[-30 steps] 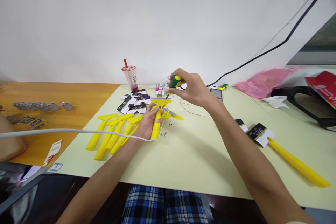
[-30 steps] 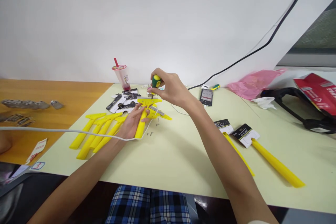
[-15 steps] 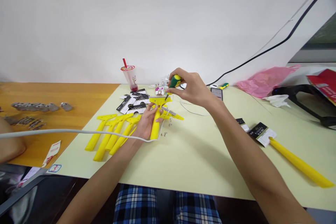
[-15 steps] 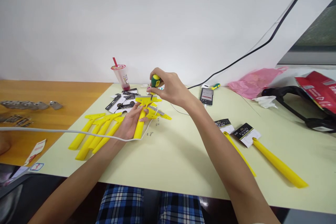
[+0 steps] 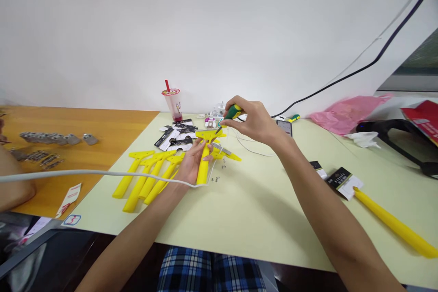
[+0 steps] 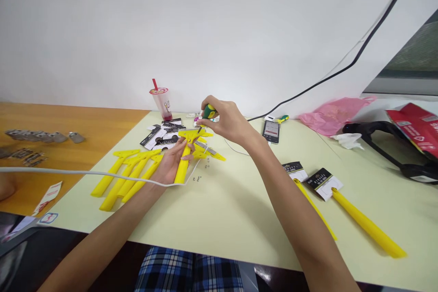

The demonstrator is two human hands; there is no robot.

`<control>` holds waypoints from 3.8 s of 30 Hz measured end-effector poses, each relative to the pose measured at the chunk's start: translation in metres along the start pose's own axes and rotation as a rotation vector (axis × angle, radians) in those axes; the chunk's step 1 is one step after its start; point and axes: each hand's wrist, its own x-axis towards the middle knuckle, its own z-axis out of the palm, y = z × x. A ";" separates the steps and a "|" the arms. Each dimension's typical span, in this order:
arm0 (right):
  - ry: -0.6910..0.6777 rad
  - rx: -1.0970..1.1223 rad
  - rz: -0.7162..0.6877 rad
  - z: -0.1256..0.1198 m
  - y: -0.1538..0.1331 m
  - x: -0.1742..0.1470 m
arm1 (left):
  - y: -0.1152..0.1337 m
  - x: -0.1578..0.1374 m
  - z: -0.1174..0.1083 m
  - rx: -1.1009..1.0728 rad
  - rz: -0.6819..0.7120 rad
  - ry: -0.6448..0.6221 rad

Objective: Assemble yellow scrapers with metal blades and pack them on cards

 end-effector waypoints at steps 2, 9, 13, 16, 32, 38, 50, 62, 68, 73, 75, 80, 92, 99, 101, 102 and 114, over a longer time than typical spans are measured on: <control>-0.009 -0.017 -0.003 0.001 0.002 0.000 | 0.000 0.000 -0.001 0.012 0.006 -0.010; -0.022 -0.116 -0.050 0.007 0.009 -0.001 | -0.004 -0.001 -0.002 0.057 0.014 -0.044; -0.083 -0.070 -0.101 0.007 0.005 -0.002 | -0.006 0.000 -0.003 0.057 0.018 -0.021; -0.082 -0.040 -0.094 0.006 0.002 -0.001 | -0.006 0.000 -0.003 0.071 0.021 -0.017; -0.107 -0.067 -0.121 0.007 0.003 -0.001 | -0.007 0.000 -0.005 0.067 0.004 -0.026; -0.133 -0.121 -0.085 0.004 0.001 -0.001 | -0.007 0.001 -0.007 0.046 0.015 -0.030; -0.163 -0.167 -0.039 0.013 0.005 -0.002 | -0.006 0.005 -0.008 0.027 0.025 0.035; -0.107 -0.112 -0.097 0.018 0.001 -0.002 | -0.008 0.000 -0.006 0.054 0.042 -0.019; -0.160 -0.046 -0.110 0.016 0.006 -0.004 | -0.006 0.001 -0.007 0.044 0.055 0.004; -0.149 -0.099 -0.078 0.018 0.004 -0.003 | -0.007 0.000 -0.006 0.056 0.049 -0.006; -0.146 -0.118 -0.068 0.017 0.003 -0.003 | -0.008 -0.001 -0.006 0.070 0.046 -0.011; -0.146 -0.083 -0.096 0.019 0.003 -0.004 | -0.009 -0.001 -0.006 0.073 0.036 0.007; -0.094 -0.093 -0.098 0.023 0.004 -0.005 | -0.007 -0.003 -0.002 0.064 0.047 -0.008; -0.106 -0.122 -0.083 0.021 0.002 -0.004 | -0.009 -0.004 -0.001 0.066 0.027 -0.013; -0.124 -0.065 -0.100 0.020 0.004 -0.004 | -0.009 -0.003 -0.001 0.069 0.033 -0.023; -0.125 -0.050 -0.105 0.020 0.004 -0.004 | -0.008 -0.003 -0.001 0.071 0.039 -0.028; -0.131 -0.086 -0.114 0.018 0.005 -0.003 | -0.007 -0.002 -0.005 0.117 0.057 -0.040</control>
